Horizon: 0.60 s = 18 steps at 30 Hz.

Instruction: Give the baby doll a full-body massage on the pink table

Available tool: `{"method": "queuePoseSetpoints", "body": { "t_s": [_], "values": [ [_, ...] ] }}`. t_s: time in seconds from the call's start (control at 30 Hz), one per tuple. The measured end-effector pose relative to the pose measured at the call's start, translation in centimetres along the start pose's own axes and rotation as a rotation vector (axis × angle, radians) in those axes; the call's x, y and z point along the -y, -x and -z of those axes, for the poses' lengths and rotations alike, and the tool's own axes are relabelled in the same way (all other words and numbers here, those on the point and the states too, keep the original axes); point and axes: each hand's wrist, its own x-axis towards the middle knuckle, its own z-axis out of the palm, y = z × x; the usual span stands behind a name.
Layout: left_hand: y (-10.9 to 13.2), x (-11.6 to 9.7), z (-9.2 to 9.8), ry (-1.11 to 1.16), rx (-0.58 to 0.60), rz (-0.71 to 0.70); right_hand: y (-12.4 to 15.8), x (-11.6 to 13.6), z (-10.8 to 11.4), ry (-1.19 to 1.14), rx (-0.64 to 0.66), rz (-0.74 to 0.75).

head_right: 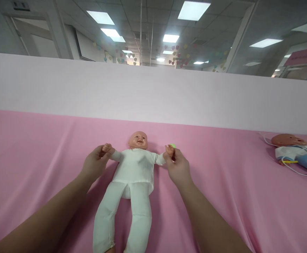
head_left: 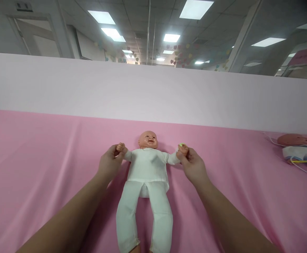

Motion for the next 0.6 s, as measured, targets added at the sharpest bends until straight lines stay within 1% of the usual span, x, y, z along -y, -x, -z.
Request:
{"method": "queuePoseSetpoints", "body": {
  "t_s": [0.1, 0.17, 0.27, 0.33, 0.43, 0.5, 0.57, 0.6],
  "values": [
    [-1.8, 1.8, 1.0, 0.344, -0.079, 0.204, -1.9, -1.8, 1.3, -0.242, -0.044, -0.281],
    [-2.9, 3.0, 1.3, 0.527, -0.118, 0.346, -2.6, -2.6, 1.8, -0.378, -0.015, -0.435],
    [-4.1, 4.4, 1.3, 0.621, -0.195, 0.538, -3.1, -3.4, 2.1, -0.459, 0.051, -0.596],
    [-4.6, 5.0, 1.3, 0.633, -0.208, 0.599, -3.2, -3.7, 2.2, -0.464, 0.061, -0.650],
    [-4.8, 5.3, 1.2, 0.637, -0.197, 0.613, -3.4, -4.0, 2.4, -0.463, 0.059, -0.676],
    [-4.6, 5.0, 1.3, 0.638, -0.198, 0.595, -3.5, -4.0, 2.6, -0.473, 0.030, -0.663],
    [-3.9, 4.4, 1.4, 0.587, -0.183, 0.498, -3.5, -3.6, 2.7, -0.515, -0.005, -0.592],
    [-3.5, 3.9, 1.4, 0.518, -0.180, 0.413, -3.4, -3.2, 2.7, -0.539, -0.007, -0.526]
  ]
}}
